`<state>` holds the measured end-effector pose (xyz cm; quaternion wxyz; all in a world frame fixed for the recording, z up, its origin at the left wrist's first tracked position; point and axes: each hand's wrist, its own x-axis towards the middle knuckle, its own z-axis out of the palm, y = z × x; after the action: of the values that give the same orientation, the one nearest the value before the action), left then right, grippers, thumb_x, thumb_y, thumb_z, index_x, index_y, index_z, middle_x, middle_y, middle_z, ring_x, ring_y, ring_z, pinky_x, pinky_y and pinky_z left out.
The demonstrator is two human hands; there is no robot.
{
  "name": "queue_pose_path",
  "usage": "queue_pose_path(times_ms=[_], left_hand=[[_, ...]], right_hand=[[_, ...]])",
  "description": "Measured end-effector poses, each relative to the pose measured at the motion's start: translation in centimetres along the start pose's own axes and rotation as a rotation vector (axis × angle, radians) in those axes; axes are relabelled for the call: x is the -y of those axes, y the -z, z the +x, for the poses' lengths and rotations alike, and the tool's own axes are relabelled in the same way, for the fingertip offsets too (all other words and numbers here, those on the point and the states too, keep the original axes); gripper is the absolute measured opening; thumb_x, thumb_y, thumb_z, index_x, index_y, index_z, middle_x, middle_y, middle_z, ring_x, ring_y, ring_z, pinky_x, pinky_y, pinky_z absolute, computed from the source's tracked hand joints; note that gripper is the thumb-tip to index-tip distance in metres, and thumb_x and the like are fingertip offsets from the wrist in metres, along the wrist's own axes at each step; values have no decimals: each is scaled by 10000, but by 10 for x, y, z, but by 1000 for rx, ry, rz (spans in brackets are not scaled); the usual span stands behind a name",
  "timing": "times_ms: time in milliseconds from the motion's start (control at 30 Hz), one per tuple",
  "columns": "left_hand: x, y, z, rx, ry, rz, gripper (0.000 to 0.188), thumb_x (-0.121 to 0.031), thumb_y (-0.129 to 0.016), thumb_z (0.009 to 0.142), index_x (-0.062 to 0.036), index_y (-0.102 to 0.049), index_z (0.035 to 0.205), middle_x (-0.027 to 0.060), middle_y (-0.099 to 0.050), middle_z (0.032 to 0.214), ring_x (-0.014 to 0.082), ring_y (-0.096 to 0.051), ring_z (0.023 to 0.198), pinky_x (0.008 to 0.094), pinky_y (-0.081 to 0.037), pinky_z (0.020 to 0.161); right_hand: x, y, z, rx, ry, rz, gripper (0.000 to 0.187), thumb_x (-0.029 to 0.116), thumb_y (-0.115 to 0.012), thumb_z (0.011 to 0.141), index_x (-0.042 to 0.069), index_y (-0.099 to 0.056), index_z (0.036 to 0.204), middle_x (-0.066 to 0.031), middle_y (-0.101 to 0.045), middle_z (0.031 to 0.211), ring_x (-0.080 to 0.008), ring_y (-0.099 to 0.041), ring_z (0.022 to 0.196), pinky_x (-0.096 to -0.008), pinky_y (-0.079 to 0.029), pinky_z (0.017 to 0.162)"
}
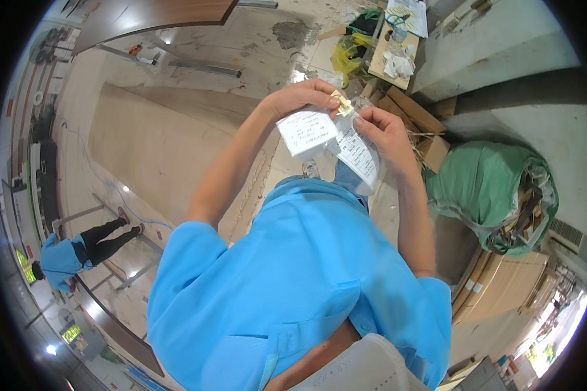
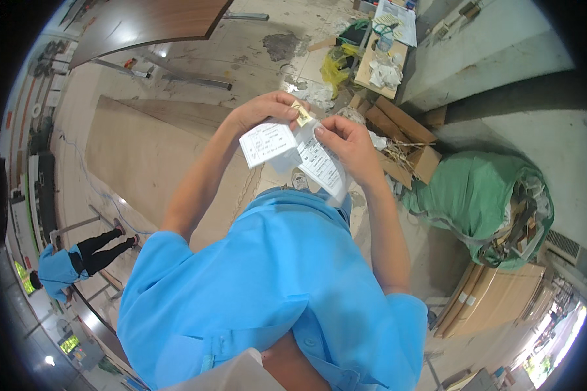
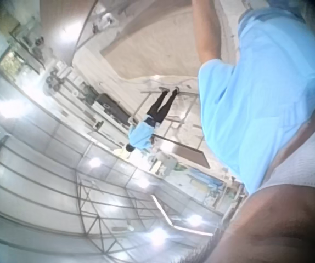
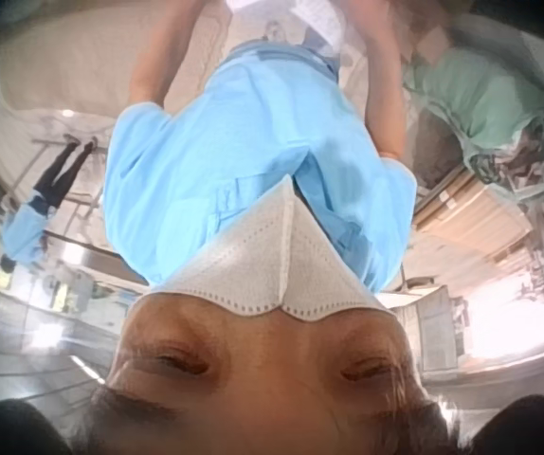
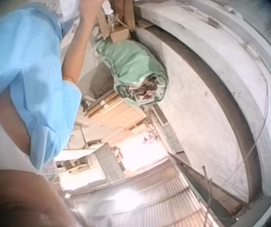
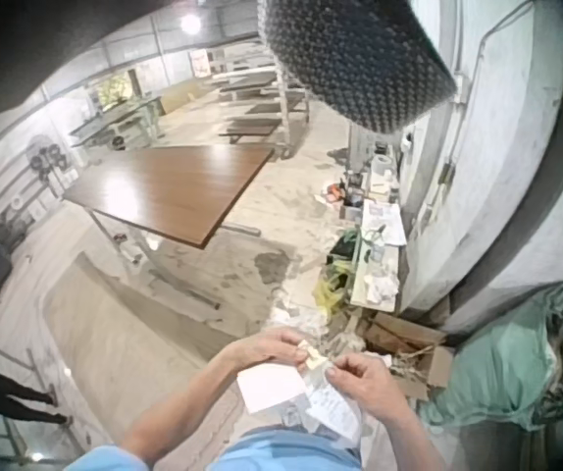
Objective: The person picks up a stack of papers, separates them, and places some on a wooden table. They then handle a small rectangular item, possibly a card or label, and continue sorting the papers.
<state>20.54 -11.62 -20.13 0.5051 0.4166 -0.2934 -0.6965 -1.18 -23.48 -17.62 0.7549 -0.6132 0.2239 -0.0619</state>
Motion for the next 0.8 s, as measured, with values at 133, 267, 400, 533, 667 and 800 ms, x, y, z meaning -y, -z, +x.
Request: queue_pose_path(times_ms=[133, 267, 400, 533, 667, 800], left_hand=[[-10, -16, -1, 178, -68, 237, 200, -185, -716, 868, 11, -740, 836, 10, -633, 871, 83, -573, 764, 223, -453, 672], [-14, -29, 6, 214, -27, 538, 205, -199, -706, 896, -4, -766, 920, 27, -645, 896, 101, -565, 842, 261, -441, 759], [-15, -38, 8, 167, -66, 608, 197, -200, -699, 910, -20, -767, 947, 26, -647, 872, 101, -567, 851, 261, -435, 770], [-9, -46, 10, 76, -125, 667, 175, -191, -698, 913, -35, -770, 949, 18, -645, 848, 99, -562, 834, 260, -429, 734], [-1, -49, 13, 39, -191, 640, 165, -197, -712, 904, -48, -774, 939, 16, -645, 846, 94, -561, 806, 260, -428, 701], [0, -49, 12, 70, -197, 681, 160, -194, -736, 877, -56, -774, 947, 24, -660, 888, 119, -590, 829, 275, -455, 732]], right_hand=[[-1, 13, 1, 73, -41, -140, 211, 208, -660, 939, 0, -690, 949, 16, -654, 805, -39, -554, 706, -220, -437, 616], [-7, 21, 5, 144, -40, -241, 214, 201, -666, 928, -8, -691, 888, 24, -631, 765, -38, -534, 688, -227, -425, 595], [-12, 27, 4, 146, -39, -62, 201, 191, -670, 930, -5, -691, 890, 12, -645, 774, -37, -544, 689, -219, -431, 596], [-17, 30, 0, 79, -70, 85, 174, 173, -677, 931, 5, -692, 890, 3, -660, 786, -36, -555, 693, -215, -442, 602], [-21, 28, -2, 31, -131, 178, 161, 164, -679, 929, 10, -690, 884, 2, -659, 787, -33, -555, 698, -214, -444, 609], [-17, 32, -7, 74, -19, -18, 168, 168, -667, 939, 5, -683, 897, 15, -641, 772, -37, -537, 698, -221, -440, 614]])
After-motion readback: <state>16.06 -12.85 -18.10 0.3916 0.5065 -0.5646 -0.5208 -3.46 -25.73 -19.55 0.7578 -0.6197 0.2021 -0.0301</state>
